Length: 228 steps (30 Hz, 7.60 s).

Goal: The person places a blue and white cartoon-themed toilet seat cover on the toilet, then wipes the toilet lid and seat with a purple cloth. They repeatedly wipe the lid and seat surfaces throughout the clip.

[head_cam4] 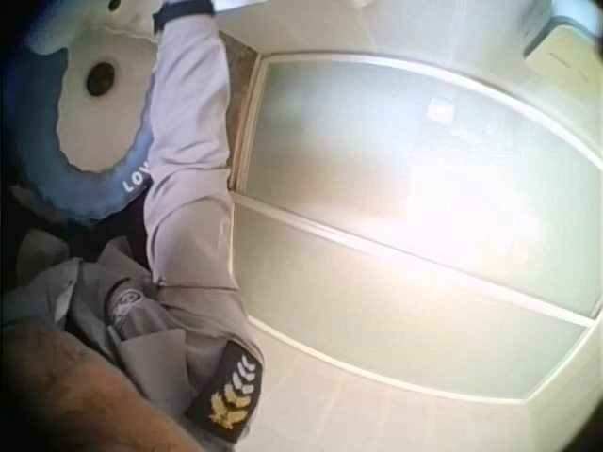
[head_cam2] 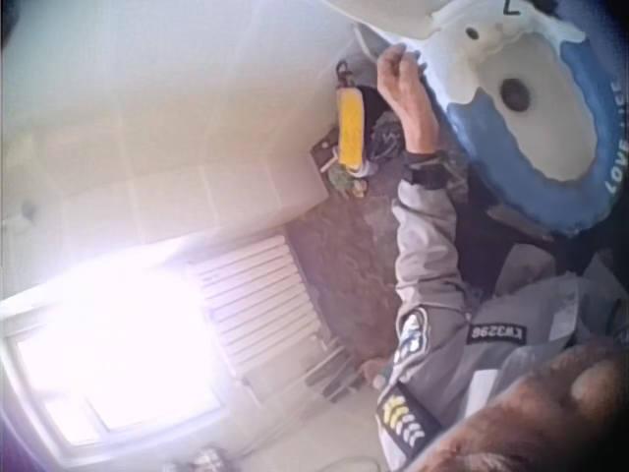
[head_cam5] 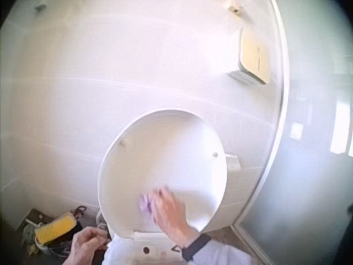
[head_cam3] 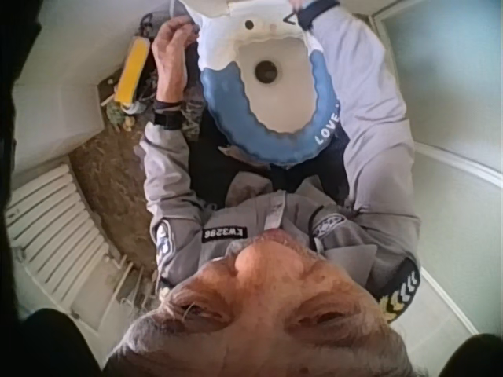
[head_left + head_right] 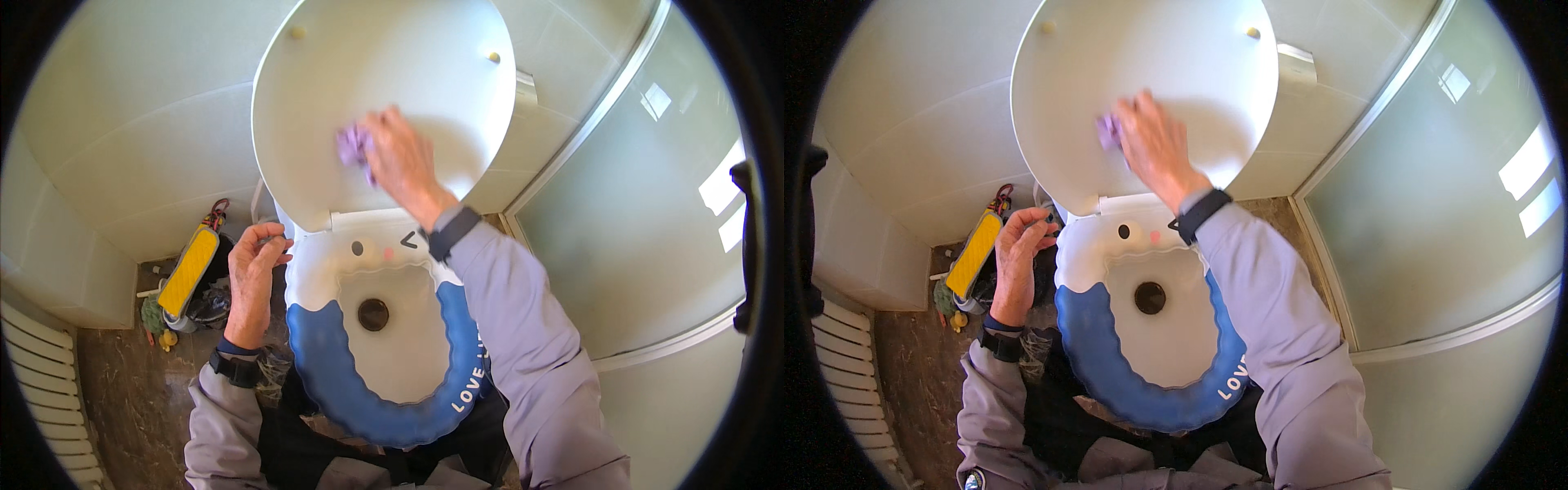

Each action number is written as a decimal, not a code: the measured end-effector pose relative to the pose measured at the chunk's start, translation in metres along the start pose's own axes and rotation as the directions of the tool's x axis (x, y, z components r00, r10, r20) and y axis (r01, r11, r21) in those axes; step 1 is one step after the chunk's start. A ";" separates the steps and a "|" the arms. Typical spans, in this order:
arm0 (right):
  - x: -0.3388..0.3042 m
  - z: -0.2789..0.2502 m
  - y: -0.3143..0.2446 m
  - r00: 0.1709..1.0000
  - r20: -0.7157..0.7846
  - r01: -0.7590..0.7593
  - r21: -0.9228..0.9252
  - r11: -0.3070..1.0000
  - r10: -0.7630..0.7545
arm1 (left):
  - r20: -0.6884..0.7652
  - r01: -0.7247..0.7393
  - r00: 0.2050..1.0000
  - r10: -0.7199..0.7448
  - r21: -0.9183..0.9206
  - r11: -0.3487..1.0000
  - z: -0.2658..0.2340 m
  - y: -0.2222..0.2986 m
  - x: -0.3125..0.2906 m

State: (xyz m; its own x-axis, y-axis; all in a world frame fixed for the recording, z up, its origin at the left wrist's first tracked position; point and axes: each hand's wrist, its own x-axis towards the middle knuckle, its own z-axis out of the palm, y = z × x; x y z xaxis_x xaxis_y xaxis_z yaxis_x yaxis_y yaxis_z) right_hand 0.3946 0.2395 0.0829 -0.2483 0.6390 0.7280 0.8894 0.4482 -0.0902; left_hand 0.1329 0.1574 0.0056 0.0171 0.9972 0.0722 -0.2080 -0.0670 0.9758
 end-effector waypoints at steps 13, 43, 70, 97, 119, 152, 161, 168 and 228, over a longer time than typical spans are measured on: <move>-0.039 0.054 -0.020 0.942 0.295 0.177 -0.024 0.984 -0.162 | 0.019 0.051 0.999 -0.051 -0.001 0.999 0.002 0.001 0.000; -0.046 -0.007 -0.104 0.866 0.500 -0.267 0.476 0.838 -0.008 | 0.111 0.115 0.990 -0.084 -0.312 0.943 0.006 0.001 -0.001; -0.046 -0.004 -0.012 0.973 0.230 -0.012 0.166 0.986 -0.027 | 0.210 0.207 0.961 -0.181 -0.111 0.972 0.015 0.003 -0.005; -0.066 0.014 0.029 0.996 0.075 0.046 -0.129 0.991 -0.037 | 0.157 0.176 0.974 -0.162 -0.080 0.981 0.002 0.004 -0.006; -0.077 0.027 0.059 0.826 0.512 0.009 -0.433 0.901 0.237 | 0.132 0.153 0.982 -0.136 -0.122 0.981 -0.020 0.020 -0.018; -0.061 0.070 -0.021 0.915 0.391 -0.093 -0.036 0.995 0.099 | 0.112 0.163 0.982 -0.149 -0.135 0.977 -0.009 0.015 -0.014; -0.060 0.061 -0.007 0.875 0.453 -0.065 -0.241 0.968 0.171 | 0.102 0.154 0.985 -0.138 -0.170 0.973 -0.016 0.025 -0.018; -0.061 0.090 -0.044 0.944 0.306 -0.076 -0.154 0.985 0.121 | 0.063 0.141 0.989 -0.131 -0.183 0.973 -0.016 0.023 -0.018; -0.060 0.011 -0.101 0.846 0.423 -0.533 0.698 0.478 0.325 | 0.280 -0.032 0.960 0.021 0.035 0.999 0.012 0.013 -0.015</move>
State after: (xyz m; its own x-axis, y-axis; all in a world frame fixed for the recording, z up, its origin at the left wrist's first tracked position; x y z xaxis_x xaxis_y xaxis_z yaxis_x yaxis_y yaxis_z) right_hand 0.3155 0.1627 0.0410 -0.0829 0.9507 0.2990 0.2893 0.3100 -0.9056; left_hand 0.1419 0.1410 0.0195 0.2859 0.9468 0.1478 -0.1741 -0.1003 0.9796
